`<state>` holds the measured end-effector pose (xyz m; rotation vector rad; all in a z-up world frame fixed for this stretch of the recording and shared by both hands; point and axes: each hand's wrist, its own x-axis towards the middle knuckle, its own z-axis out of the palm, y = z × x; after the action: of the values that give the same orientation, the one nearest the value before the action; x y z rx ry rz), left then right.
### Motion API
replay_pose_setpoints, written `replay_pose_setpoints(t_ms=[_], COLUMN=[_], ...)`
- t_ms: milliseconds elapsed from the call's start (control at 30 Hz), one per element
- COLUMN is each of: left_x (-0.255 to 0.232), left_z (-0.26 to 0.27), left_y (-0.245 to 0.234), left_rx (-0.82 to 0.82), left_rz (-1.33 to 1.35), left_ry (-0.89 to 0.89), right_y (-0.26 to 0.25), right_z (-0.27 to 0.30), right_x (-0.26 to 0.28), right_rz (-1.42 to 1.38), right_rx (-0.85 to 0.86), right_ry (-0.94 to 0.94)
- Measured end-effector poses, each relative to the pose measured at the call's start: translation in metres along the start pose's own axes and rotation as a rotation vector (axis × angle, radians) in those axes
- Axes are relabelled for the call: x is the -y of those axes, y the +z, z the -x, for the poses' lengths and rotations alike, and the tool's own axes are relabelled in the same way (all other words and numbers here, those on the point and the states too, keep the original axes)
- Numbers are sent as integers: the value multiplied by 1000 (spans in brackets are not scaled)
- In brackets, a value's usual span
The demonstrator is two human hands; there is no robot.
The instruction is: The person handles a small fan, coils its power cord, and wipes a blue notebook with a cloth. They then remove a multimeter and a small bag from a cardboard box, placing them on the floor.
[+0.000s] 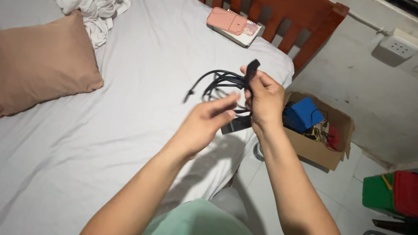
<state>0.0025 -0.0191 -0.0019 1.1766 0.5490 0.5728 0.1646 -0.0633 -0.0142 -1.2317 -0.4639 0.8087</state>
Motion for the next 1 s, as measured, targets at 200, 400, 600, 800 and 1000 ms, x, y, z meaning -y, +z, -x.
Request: replay_pose_setpoints(t_ms=[200,400,600,800,1000], left_x=[-55,-50,-37,-31,-48], left_z=[-1,-18,-11,-1,14], left_y=[-21,-32,-49,-47,-44], left_rx=[-251,-46,-125,-29,-16], left_rz=[-559,-558,-463,-216,-218], left_ry=[353,405,275,169,118], right_y=[10,21,13,20,34], right_z=[3,2,-6,-6,1], right_x=[-8,-10,3,10,2], right_rz=[307,349,213,226,505], right_rx=[-5,15,237,379,298], right_ry=[-369,-425,-37,-109,-303])
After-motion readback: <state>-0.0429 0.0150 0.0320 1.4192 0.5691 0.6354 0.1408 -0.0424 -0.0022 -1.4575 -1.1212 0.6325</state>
